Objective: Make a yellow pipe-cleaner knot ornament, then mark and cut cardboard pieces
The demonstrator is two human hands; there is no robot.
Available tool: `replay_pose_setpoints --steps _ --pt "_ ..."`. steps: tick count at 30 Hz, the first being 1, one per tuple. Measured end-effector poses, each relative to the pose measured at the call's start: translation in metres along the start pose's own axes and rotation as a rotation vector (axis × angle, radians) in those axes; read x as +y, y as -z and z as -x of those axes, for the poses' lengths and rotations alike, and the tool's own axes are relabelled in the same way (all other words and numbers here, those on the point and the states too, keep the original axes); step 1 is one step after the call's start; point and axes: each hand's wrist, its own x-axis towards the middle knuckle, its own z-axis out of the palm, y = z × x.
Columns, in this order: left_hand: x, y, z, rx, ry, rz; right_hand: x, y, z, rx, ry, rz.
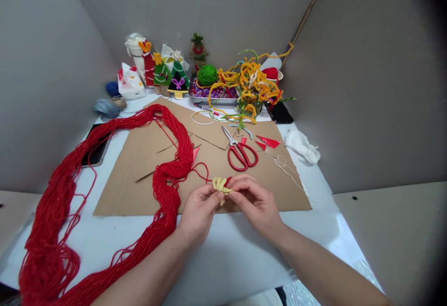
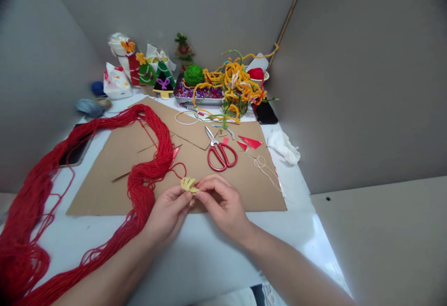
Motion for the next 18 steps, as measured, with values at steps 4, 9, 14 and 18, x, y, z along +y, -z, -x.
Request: replay_pose_setpoints --steps 4,9,14,18 --pt "0.003 0.003 -0.002 -0.008 -0.021 -0.047 -0.001 0.003 -0.001 -0.034 -0.025 -0.016" --pt "0.012 0.006 -0.001 -0.005 -0.332 -0.590 0.000 0.007 0.000 0.057 0.053 0.119" --pt "0.008 0.009 0.005 -0.044 -0.473 -0.860 0.002 0.006 0.000 0.023 0.216 0.318" --pt "0.005 0.011 0.005 -0.029 -0.431 -0.971 0.004 0.003 0.000 0.052 0.259 0.388"
